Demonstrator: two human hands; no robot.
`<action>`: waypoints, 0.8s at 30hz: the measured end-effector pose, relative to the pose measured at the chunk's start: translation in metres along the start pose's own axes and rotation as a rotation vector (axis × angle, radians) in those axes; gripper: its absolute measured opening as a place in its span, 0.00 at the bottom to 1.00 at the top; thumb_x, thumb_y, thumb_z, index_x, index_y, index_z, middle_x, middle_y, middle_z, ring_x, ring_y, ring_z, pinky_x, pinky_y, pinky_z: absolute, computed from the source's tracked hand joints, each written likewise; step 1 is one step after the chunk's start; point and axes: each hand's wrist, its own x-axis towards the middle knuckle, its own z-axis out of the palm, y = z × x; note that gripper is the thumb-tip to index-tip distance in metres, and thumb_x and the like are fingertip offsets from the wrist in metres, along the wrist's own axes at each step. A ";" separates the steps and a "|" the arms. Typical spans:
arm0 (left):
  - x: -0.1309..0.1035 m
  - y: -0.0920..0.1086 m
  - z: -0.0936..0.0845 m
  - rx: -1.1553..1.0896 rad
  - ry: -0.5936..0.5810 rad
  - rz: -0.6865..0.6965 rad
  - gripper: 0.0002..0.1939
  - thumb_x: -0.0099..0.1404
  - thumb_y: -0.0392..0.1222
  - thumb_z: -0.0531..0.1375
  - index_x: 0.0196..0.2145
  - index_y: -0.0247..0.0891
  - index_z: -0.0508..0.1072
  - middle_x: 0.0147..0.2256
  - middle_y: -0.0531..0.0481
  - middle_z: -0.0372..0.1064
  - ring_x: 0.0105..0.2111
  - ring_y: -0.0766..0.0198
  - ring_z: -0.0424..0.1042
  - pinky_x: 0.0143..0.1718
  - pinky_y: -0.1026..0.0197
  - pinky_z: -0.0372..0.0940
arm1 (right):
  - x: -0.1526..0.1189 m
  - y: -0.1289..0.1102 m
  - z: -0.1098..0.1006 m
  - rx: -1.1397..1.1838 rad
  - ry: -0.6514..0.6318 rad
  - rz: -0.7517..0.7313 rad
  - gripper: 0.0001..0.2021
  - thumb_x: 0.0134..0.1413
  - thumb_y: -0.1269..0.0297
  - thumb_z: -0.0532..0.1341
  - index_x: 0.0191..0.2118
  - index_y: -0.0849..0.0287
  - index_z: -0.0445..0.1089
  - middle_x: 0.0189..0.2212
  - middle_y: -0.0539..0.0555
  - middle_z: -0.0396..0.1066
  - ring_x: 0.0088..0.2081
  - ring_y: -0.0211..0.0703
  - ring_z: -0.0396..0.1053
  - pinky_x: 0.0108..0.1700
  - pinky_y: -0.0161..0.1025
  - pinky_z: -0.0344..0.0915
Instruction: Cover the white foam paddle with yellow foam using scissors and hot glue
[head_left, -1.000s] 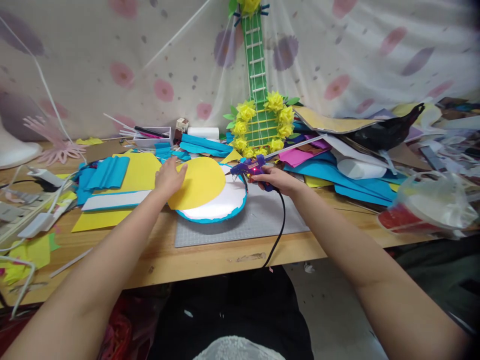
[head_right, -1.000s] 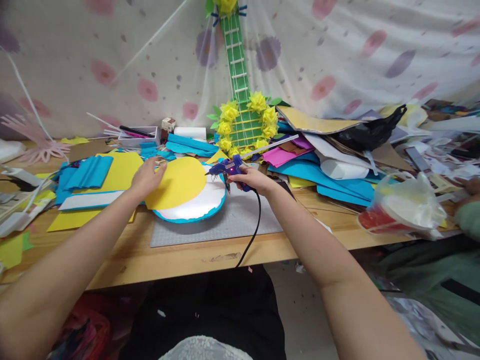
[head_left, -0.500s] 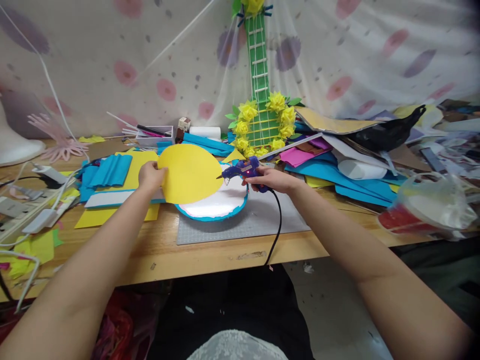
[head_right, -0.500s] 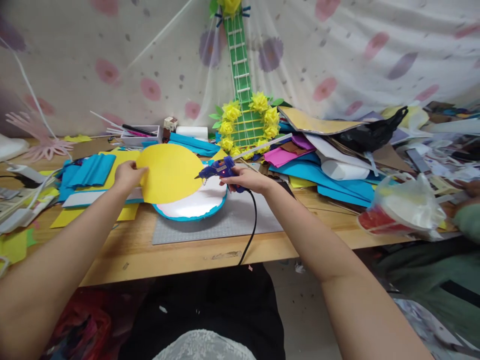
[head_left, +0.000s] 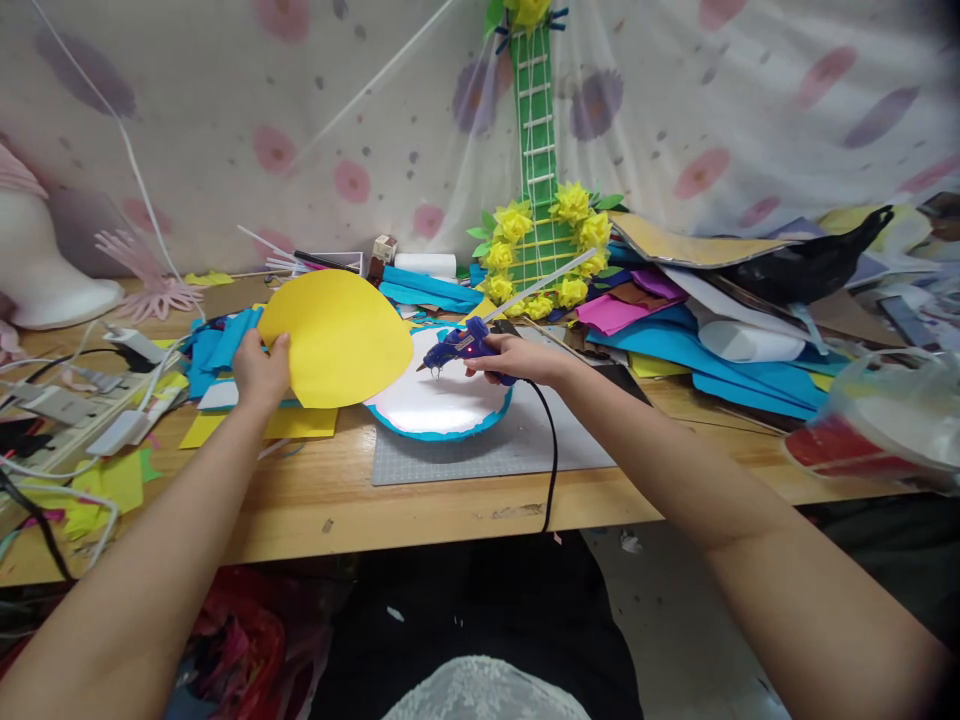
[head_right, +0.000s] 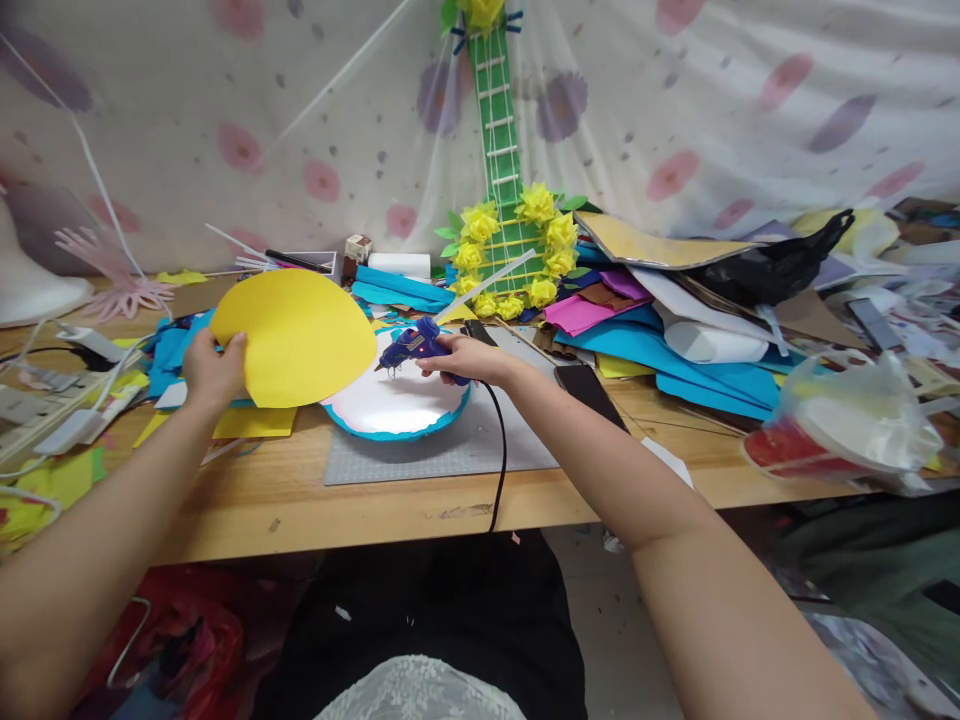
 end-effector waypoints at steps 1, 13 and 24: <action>0.003 -0.005 0.001 -0.036 0.031 -0.012 0.08 0.61 0.44 0.56 0.33 0.36 0.63 0.31 0.51 0.64 0.33 0.61 0.64 0.40 0.56 0.63 | 0.002 -0.001 0.002 -0.013 -0.002 0.003 0.15 0.51 0.56 0.64 0.39 0.62 0.68 0.31 0.54 0.72 0.22 0.29 0.62 0.22 0.28 0.59; 0.000 -0.052 0.016 -0.336 0.472 -0.114 0.06 0.60 0.35 0.56 0.35 0.36 0.60 0.41 0.41 0.66 0.46 0.55 0.66 0.53 0.47 0.57 | 0.033 -0.034 0.038 -0.346 -0.051 -0.054 0.17 0.52 0.50 0.61 0.37 0.60 0.66 0.33 0.53 0.73 0.21 0.28 0.62 0.20 0.27 0.58; -0.002 -0.084 0.024 -0.533 0.795 -0.235 0.07 0.61 0.32 0.51 0.39 0.36 0.59 0.45 0.43 0.66 0.45 0.66 0.67 0.50 0.62 0.61 | 0.064 -0.043 0.047 -0.374 0.184 -0.015 0.19 0.55 0.48 0.58 0.41 0.61 0.67 0.32 0.53 0.74 0.19 0.30 0.61 0.19 0.29 0.57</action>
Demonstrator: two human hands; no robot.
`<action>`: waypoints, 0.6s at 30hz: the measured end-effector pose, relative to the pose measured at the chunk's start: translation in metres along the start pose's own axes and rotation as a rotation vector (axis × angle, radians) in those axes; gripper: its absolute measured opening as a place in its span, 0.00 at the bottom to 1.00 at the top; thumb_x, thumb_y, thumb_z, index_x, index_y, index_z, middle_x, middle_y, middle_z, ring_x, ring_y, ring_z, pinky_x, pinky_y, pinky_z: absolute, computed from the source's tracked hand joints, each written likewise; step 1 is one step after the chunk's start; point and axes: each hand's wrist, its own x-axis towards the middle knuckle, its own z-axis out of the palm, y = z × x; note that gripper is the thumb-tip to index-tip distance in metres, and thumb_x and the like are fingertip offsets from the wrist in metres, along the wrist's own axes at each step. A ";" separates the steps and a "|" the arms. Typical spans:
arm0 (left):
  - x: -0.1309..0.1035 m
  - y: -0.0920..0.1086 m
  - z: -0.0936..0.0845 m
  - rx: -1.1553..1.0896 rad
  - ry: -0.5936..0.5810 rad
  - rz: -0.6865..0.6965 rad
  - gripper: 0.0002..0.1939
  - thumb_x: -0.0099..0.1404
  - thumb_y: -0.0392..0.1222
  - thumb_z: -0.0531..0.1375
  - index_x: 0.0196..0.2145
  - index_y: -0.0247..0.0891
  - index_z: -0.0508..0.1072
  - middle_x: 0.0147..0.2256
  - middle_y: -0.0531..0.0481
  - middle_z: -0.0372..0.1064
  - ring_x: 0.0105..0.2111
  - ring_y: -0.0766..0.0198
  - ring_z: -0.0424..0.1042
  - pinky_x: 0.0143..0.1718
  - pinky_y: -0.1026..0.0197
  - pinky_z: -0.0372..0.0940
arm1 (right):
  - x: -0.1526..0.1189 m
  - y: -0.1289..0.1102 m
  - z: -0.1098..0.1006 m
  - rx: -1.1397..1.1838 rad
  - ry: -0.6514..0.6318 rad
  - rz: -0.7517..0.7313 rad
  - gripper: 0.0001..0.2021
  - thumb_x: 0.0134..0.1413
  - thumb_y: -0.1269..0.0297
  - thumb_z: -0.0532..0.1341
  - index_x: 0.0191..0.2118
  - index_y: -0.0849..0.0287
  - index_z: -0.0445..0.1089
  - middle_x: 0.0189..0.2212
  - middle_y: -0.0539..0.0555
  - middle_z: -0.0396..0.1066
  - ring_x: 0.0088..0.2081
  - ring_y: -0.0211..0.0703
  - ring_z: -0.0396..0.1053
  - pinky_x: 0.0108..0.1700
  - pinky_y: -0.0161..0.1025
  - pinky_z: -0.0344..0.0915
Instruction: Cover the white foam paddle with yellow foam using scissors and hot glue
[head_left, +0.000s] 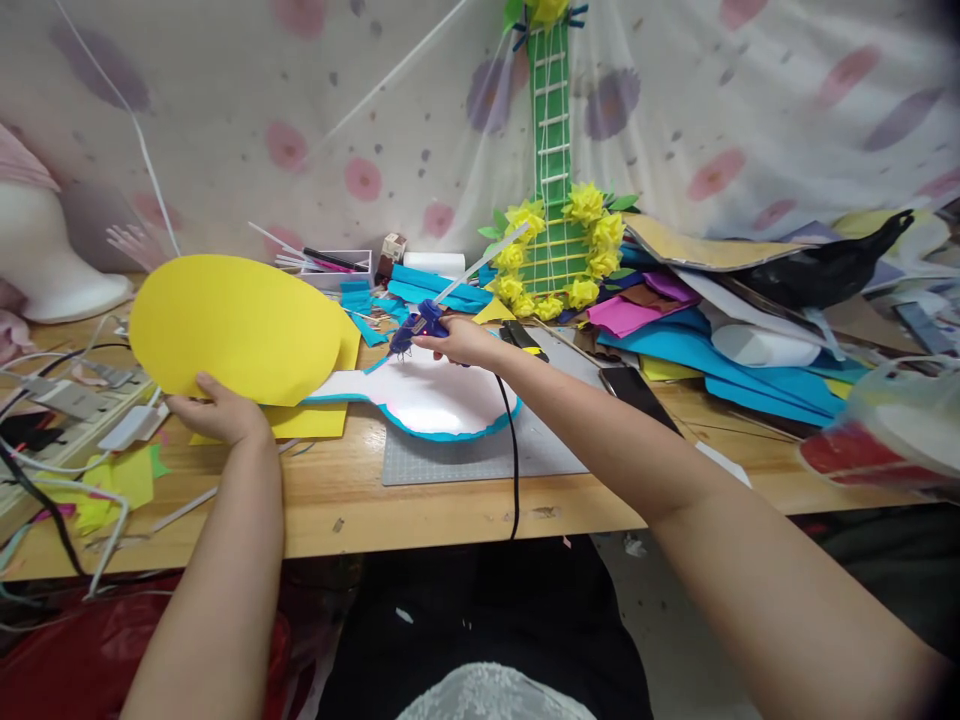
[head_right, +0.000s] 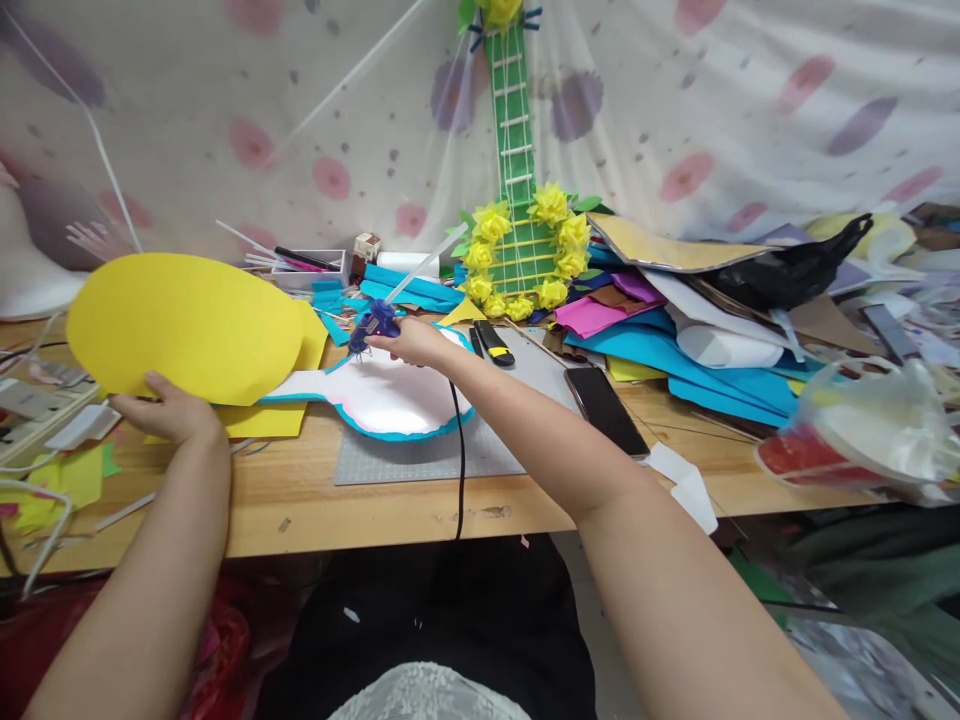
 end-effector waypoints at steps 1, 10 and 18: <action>-0.001 0.000 0.000 -0.007 -0.008 0.009 0.07 0.61 0.32 0.51 0.39 0.35 0.59 0.45 0.42 0.66 0.46 0.66 0.67 0.50 0.62 0.61 | 0.002 0.002 0.000 -0.007 0.012 0.008 0.19 0.55 0.48 0.58 0.40 0.61 0.67 0.32 0.53 0.74 0.19 0.30 0.61 0.19 0.29 0.57; -0.009 0.005 0.000 -0.022 -0.085 0.050 0.08 0.62 0.32 0.53 0.40 0.34 0.60 0.47 0.40 0.65 0.48 0.64 0.66 0.53 0.59 0.57 | 0.009 -0.002 -0.002 -0.101 0.033 0.022 0.20 0.54 0.46 0.57 0.40 0.62 0.66 0.30 0.54 0.74 0.19 0.31 0.62 0.20 0.30 0.58; -0.008 0.005 -0.001 -0.019 -0.094 0.013 0.06 0.62 0.30 0.52 0.39 0.33 0.60 0.47 0.39 0.66 0.48 0.65 0.66 0.52 0.61 0.58 | 0.018 0.000 -0.001 -0.153 0.024 0.026 0.21 0.56 0.47 0.56 0.42 0.62 0.66 0.29 0.54 0.73 0.19 0.32 0.62 0.21 0.31 0.57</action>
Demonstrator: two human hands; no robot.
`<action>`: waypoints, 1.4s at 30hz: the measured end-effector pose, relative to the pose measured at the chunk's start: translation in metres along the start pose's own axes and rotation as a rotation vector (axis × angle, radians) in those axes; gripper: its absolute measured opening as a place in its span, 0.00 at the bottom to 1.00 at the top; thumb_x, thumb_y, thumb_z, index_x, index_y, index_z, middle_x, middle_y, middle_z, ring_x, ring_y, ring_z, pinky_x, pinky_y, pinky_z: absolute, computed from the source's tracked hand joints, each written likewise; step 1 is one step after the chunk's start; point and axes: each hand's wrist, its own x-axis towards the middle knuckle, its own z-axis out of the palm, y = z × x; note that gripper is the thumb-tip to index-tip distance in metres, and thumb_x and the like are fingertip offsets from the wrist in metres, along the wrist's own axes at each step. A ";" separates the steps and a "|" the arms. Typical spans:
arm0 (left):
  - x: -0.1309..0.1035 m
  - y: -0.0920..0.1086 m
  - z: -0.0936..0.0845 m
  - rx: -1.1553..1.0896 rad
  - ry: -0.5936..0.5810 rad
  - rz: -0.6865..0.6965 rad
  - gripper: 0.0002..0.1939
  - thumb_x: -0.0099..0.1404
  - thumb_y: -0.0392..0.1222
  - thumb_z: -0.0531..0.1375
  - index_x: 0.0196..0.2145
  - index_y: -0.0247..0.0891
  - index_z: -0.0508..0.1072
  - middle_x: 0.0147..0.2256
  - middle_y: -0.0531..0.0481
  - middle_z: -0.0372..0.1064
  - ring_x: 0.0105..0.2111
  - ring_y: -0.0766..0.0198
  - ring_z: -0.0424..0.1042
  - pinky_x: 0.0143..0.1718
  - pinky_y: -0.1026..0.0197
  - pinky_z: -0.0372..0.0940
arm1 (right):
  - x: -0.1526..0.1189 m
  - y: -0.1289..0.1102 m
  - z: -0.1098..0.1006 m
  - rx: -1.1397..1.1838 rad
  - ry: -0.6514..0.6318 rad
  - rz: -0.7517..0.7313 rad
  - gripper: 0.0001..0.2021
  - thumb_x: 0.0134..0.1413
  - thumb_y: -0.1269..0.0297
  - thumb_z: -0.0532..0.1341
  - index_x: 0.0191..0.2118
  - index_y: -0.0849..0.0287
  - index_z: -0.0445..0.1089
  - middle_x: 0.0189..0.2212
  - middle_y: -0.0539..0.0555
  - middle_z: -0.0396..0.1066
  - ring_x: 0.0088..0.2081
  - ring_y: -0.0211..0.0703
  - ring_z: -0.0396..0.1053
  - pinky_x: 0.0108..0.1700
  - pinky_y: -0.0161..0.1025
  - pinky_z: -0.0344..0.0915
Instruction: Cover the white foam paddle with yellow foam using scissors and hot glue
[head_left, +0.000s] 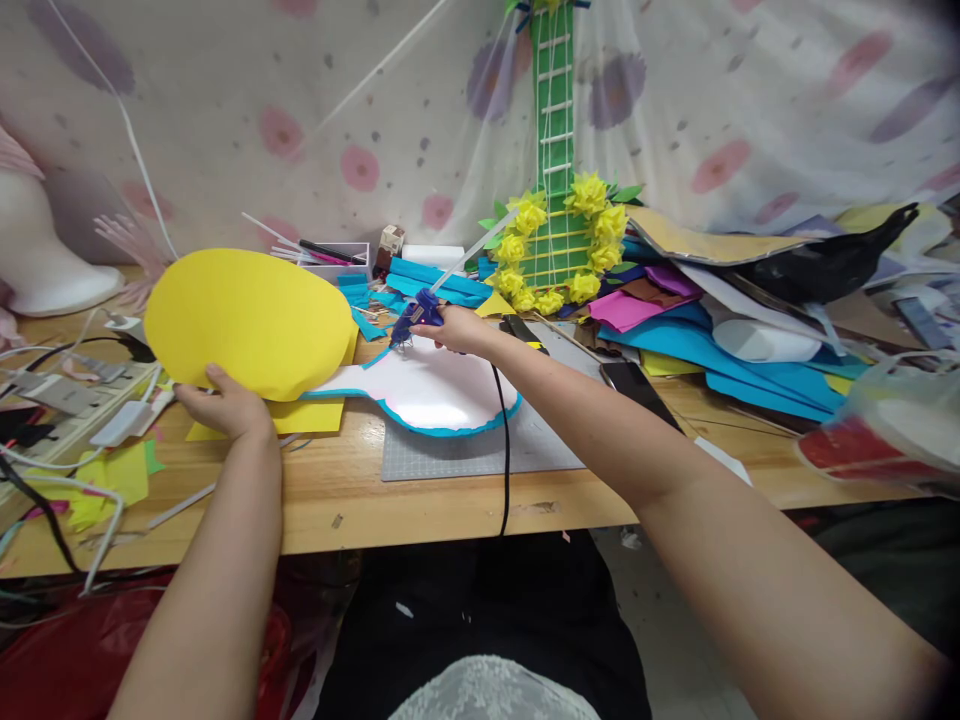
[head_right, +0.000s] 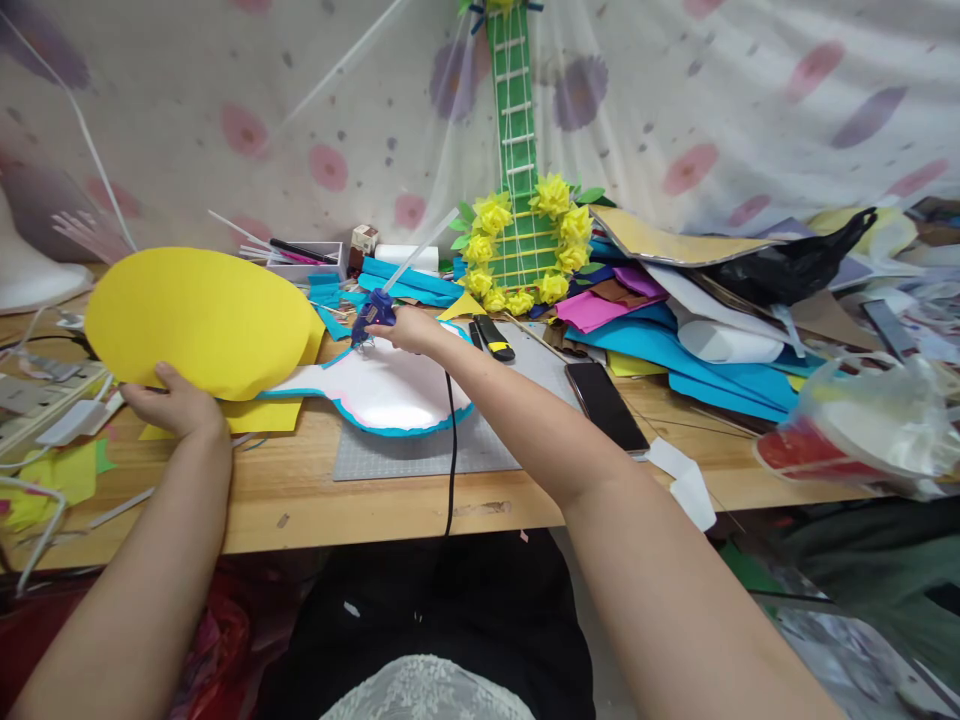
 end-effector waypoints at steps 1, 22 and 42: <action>0.000 0.000 0.000 0.000 -0.004 0.000 0.06 0.62 0.30 0.53 0.39 0.33 0.60 0.47 0.39 0.66 0.48 0.65 0.66 0.52 0.61 0.58 | 0.002 0.002 0.000 -0.006 0.011 0.010 0.22 0.55 0.46 0.56 0.43 0.62 0.66 0.29 0.54 0.73 0.19 0.32 0.62 0.21 0.31 0.57; -0.001 0.000 0.001 0.033 -0.029 0.012 0.06 0.61 0.31 0.53 0.38 0.33 0.60 0.46 0.39 0.66 0.47 0.63 0.67 0.51 0.60 0.59 | 0.008 0.008 -0.003 -0.031 -0.015 -0.029 0.25 0.52 0.43 0.58 0.44 0.61 0.64 0.29 0.54 0.72 0.19 0.33 0.62 0.20 0.31 0.57; 0.000 -0.002 0.002 0.022 -0.029 0.009 0.07 0.61 0.30 0.53 0.38 0.34 0.61 0.46 0.41 0.67 0.47 0.66 0.67 0.51 0.62 0.59 | 0.020 0.028 -0.016 -0.135 0.114 0.016 0.25 0.52 0.42 0.56 0.44 0.61 0.68 0.29 0.56 0.71 0.31 0.43 0.70 0.33 0.36 0.64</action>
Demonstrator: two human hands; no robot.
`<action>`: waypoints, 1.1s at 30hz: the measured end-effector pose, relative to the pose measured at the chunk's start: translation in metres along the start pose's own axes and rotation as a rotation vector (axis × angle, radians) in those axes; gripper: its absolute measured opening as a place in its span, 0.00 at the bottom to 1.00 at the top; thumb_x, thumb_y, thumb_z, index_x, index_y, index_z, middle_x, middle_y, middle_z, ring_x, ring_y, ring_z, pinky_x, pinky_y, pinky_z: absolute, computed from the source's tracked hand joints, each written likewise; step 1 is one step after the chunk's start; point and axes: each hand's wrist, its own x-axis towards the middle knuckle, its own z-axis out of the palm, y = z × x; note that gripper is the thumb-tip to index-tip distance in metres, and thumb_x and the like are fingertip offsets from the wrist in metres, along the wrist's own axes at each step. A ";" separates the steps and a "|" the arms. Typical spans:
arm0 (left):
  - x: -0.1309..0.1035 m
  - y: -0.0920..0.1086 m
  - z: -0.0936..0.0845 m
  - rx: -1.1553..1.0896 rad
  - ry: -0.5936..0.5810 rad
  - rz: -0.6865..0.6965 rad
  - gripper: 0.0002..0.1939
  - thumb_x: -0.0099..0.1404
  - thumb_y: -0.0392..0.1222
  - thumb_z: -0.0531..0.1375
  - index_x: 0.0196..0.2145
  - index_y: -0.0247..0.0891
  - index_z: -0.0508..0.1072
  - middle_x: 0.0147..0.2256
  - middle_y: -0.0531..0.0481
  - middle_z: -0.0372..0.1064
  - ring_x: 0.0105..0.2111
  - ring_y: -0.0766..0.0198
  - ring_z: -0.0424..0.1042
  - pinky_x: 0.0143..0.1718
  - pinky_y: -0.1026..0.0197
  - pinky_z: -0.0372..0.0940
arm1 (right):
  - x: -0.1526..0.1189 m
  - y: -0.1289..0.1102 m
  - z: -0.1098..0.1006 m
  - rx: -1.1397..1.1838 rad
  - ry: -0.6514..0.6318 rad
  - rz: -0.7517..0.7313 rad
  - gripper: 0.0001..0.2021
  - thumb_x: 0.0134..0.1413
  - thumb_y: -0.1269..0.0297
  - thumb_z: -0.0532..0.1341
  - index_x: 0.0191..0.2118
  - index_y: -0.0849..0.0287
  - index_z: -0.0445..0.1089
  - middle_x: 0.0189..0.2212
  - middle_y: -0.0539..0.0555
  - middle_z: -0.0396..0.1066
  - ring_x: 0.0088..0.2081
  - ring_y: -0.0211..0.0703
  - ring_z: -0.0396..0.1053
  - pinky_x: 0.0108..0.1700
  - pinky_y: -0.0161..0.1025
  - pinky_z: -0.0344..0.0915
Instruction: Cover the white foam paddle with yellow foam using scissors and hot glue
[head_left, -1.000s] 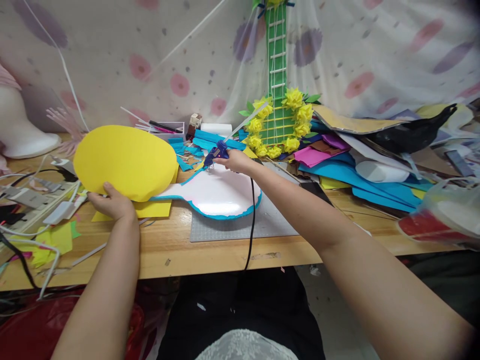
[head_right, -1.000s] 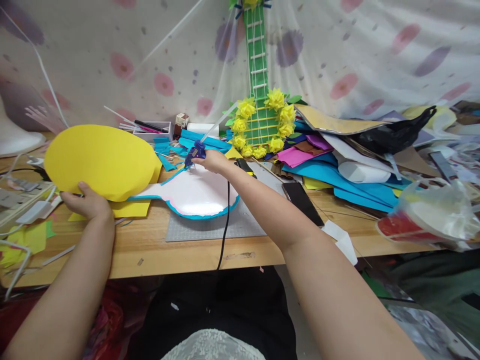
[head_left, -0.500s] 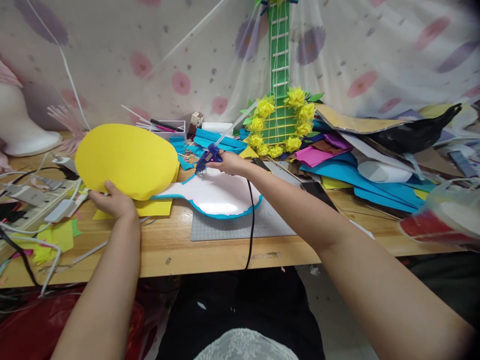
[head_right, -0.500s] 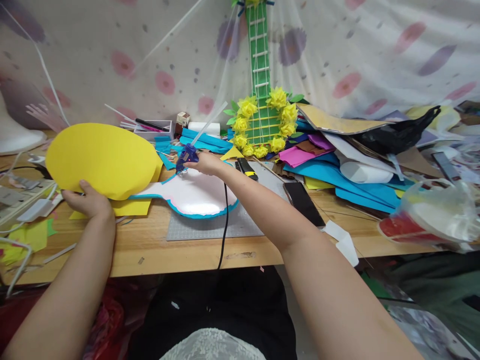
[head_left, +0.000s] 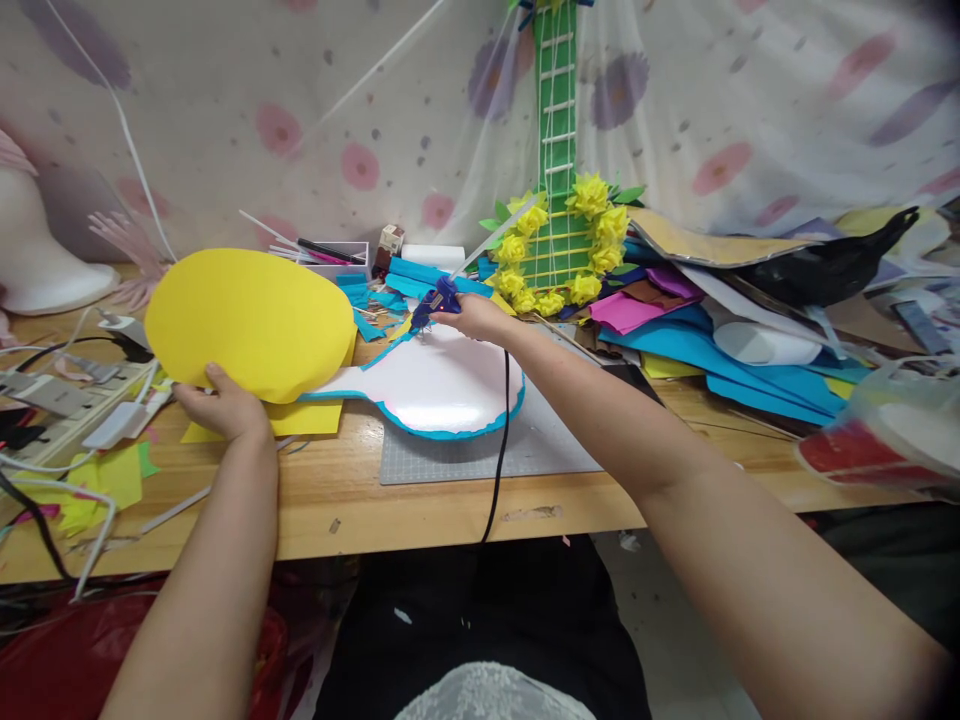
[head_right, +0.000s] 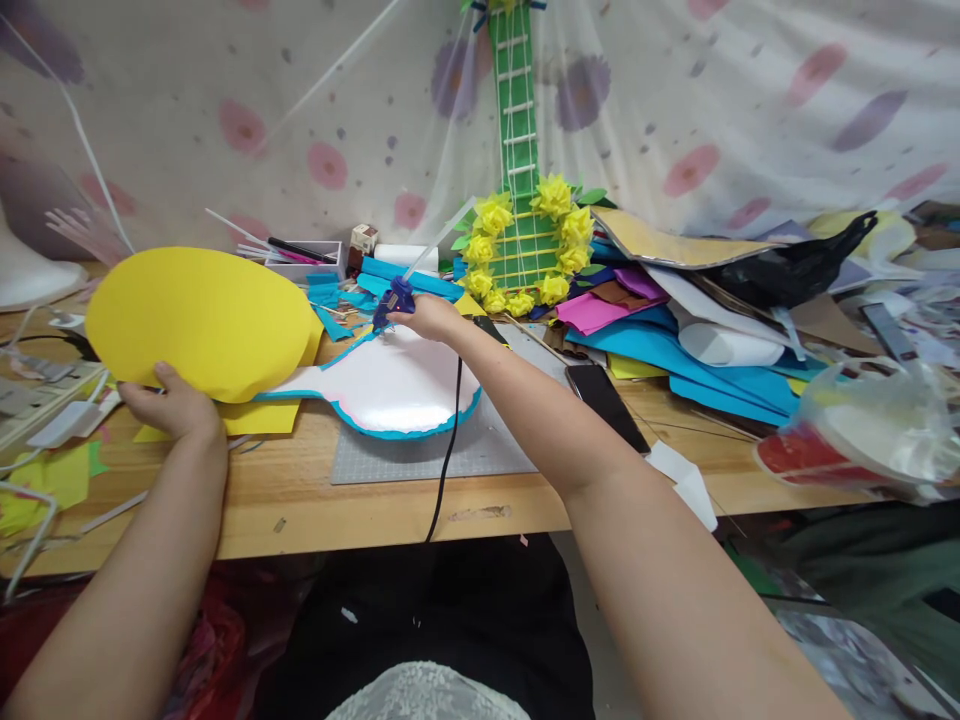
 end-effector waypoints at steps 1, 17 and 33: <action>0.000 0.000 0.000 -0.008 -0.002 -0.002 0.07 0.61 0.30 0.53 0.38 0.34 0.60 0.46 0.41 0.67 0.47 0.66 0.67 0.51 0.63 0.59 | 0.000 0.001 -0.001 0.002 0.008 0.007 0.25 0.52 0.43 0.56 0.44 0.61 0.68 0.29 0.57 0.71 0.31 0.44 0.70 0.33 0.36 0.64; 0.000 0.002 0.000 0.013 -0.004 -0.001 0.07 0.62 0.29 0.53 0.39 0.34 0.60 0.47 0.41 0.67 0.48 0.66 0.67 0.51 0.63 0.59 | -0.007 0.028 -0.019 0.191 0.035 0.061 0.18 0.53 0.52 0.60 0.44 0.61 0.68 0.31 0.54 0.75 0.19 0.31 0.63 0.23 0.30 0.60; -0.001 0.005 -0.001 -0.040 -0.033 -0.025 0.07 0.62 0.29 0.52 0.39 0.33 0.58 0.47 0.39 0.65 0.48 0.65 0.66 0.53 0.62 0.57 | -0.017 0.046 -0.032 0.054 0.082 0.122 0.19 0.54 0.50 0.58 0.41 0.62 0.69 0.27 0.54 0.71 0.24 0.37 0.65 0.29 0.33 0.61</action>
